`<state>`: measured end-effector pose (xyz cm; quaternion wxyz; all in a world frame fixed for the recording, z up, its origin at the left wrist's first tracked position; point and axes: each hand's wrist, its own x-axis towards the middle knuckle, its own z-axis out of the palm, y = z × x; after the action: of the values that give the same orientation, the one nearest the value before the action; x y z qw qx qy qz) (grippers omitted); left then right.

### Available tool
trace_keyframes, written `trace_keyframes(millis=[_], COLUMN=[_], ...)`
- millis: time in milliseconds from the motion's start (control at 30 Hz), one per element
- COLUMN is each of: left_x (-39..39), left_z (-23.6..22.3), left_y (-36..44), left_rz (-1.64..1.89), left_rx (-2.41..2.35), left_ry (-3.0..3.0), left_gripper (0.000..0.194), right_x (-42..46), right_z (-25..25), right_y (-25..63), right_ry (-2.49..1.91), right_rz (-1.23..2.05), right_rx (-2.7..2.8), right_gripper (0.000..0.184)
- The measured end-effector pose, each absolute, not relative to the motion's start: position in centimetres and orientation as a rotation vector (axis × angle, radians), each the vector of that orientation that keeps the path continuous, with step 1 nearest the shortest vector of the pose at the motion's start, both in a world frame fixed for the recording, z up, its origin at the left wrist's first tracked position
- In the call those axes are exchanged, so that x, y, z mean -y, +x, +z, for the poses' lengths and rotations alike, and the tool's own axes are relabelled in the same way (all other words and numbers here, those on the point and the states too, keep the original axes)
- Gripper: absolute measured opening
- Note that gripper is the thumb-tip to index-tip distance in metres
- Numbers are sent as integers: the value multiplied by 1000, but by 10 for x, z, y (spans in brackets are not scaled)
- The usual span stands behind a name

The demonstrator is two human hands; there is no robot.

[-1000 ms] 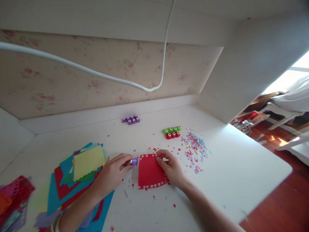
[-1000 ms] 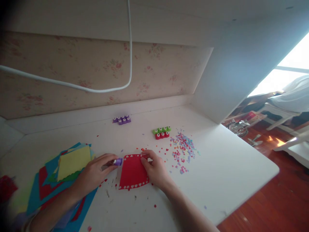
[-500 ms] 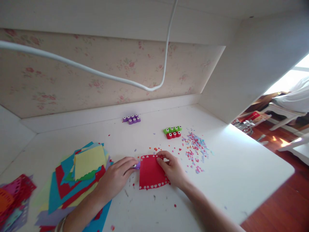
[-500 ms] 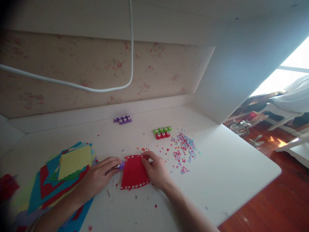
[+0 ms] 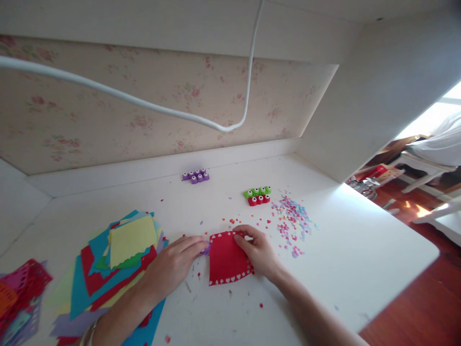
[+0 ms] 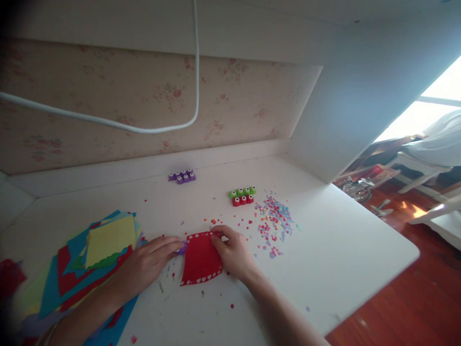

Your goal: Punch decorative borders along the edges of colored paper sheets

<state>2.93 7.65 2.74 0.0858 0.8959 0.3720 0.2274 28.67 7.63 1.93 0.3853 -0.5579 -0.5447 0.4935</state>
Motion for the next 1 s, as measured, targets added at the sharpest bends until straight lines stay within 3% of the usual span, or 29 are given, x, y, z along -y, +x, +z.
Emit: trace_keyframes(millis=[700,1000], left_x=[-73,-63], left_z=[23,22], left_y=[33,33], left_rz=[705,716], left_rx=[-1144,-1248], left_ry=[2593,2539], left_gripper=[26,30], right_x=[-74,-63], right_z=[23,34], right_y=[286,283], right_ry=[-1426,-1277], right_rz=[1210,580], right_rx=[1497,2024], right_gripper=[24,33])
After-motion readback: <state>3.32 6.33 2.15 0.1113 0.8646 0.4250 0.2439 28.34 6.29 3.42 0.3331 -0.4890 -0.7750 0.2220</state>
